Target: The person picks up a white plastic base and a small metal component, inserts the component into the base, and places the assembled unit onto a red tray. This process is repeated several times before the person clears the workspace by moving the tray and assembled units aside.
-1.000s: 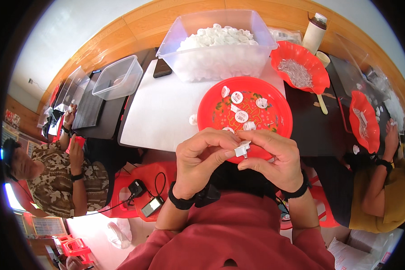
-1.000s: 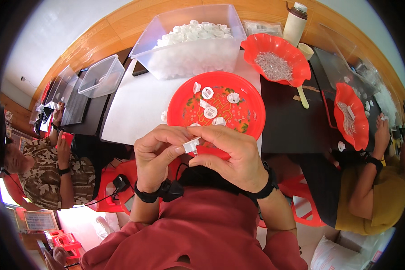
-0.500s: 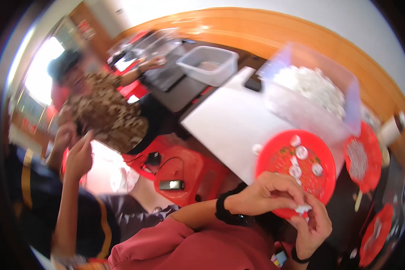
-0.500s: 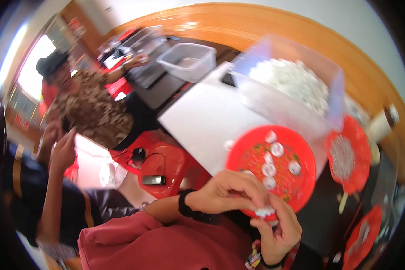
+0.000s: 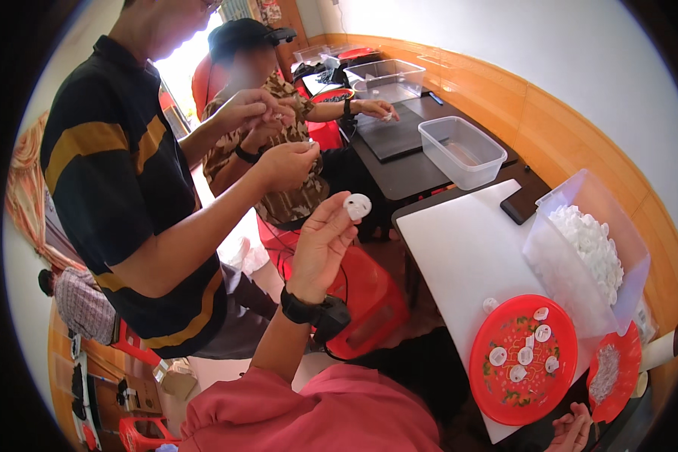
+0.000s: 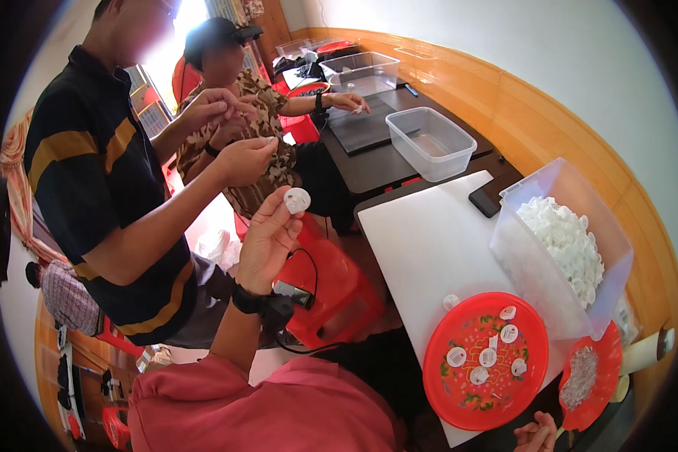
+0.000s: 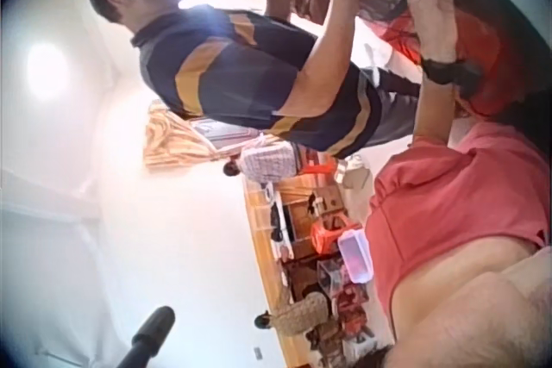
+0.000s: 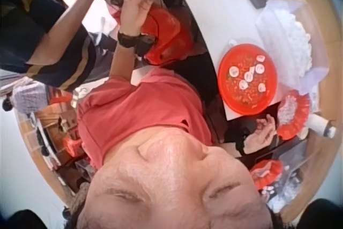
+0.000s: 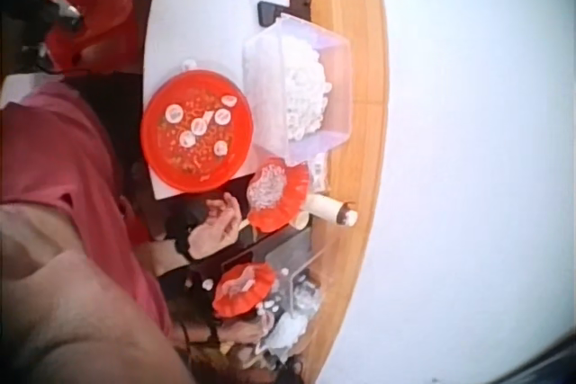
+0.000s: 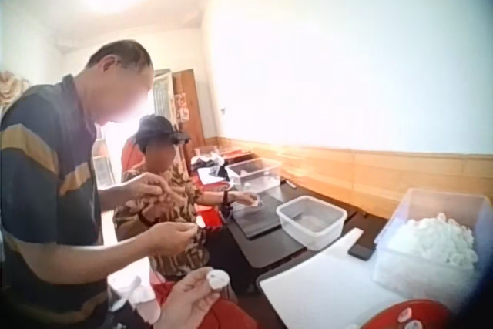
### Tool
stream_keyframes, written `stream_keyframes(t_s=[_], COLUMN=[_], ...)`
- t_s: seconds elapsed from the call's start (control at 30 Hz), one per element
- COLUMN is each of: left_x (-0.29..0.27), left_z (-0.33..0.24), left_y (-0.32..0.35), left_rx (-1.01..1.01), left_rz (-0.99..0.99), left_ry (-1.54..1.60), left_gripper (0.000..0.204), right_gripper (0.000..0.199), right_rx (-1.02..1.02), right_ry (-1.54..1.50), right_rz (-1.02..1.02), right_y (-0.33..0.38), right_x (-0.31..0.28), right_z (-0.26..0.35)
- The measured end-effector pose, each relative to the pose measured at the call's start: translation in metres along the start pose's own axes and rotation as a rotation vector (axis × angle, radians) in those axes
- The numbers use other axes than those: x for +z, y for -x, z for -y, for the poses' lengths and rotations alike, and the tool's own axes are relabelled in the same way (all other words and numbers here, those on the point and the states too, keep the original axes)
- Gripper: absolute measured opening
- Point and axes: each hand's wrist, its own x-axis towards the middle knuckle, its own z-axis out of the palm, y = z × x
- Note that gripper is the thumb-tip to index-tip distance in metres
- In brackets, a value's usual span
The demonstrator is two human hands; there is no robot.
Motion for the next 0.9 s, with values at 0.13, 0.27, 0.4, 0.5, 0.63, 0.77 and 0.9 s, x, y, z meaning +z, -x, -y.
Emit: stream_keyframes(t_s=[0.13,0.27,0.4,0.5,0.63,0.77,0.9], left_x=[-0.023,-0.021,-0.038,-0.042,-0.033,-0.005,0.033], left_z=[0.001,0.017,0.037,0.037,0.067,0.102,0.124], left_y=[-0.022,-0.039,-0.056,-0.058,-0.054,-0.036,-0.021], left_rx=[-0.092,-0.128,-0.150,-0.226,-0.450,-0.616,-0.607], left_rz=[-0.108,-0.106,0.001,0.062,0.035,0.150,0.283], left_ry=[0.063,0.050,0.140,0.217,0.170,-0.005,-0.395], left_gripper=[0.028,0.032,0.031,0.028,0.026,0.025,0.021], right_gripper=[0.036,0.037,0.058,0.036,0.031,0.024,0.021], right_rx=[0.009,0.000,0.074,-0.180,-0.240,-0.217,-0.189], right_ry=[0.001,-0.018,0.082,-0.011,0.172,0.433,0.482], right_rz=[-0.059,-0.264,-0.383,-0.543,-0.393,-0.146,-0.040], right_y=[-0.005,0.006,0.016,0.008,-0.024,-0.049,-0.055], right_x=[-0.017,-0.019,-0.065,-0.056,-0.023,0.024,0.050], right_z=[-0.003,0.006,0.015,0.037,0.077,0.093,0.097])
